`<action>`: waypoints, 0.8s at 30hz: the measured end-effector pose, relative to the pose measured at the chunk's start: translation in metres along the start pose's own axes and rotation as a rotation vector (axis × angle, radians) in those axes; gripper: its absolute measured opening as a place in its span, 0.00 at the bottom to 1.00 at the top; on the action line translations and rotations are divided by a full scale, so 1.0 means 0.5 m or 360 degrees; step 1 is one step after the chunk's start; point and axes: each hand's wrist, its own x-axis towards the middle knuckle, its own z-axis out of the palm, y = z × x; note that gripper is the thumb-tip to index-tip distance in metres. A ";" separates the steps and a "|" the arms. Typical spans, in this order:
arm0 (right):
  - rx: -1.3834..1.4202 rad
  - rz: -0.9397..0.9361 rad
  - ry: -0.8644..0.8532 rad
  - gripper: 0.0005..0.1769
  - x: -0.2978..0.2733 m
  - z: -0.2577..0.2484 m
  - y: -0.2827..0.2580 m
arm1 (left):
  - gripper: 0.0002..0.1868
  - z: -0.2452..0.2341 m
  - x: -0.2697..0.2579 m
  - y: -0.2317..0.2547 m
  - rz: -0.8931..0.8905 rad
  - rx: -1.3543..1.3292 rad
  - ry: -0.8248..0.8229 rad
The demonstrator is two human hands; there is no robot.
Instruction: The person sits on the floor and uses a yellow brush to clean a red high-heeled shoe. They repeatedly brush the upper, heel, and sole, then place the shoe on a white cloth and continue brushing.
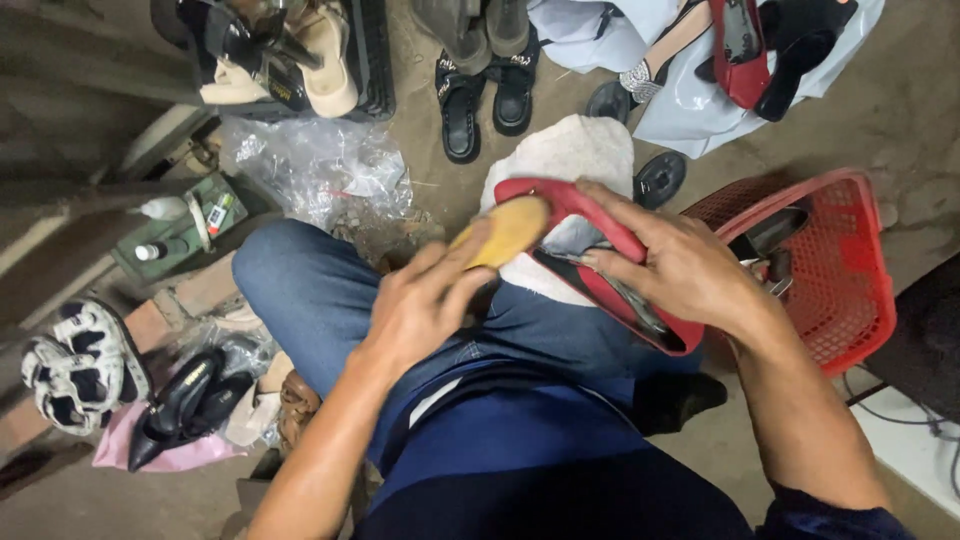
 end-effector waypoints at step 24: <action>-0.0930 -0.0889 0.0560 0.32 -0.061 -0.019 0.015 | 0.41 0.072 0.054 0.015 -0.0645 -0.1741 0.0072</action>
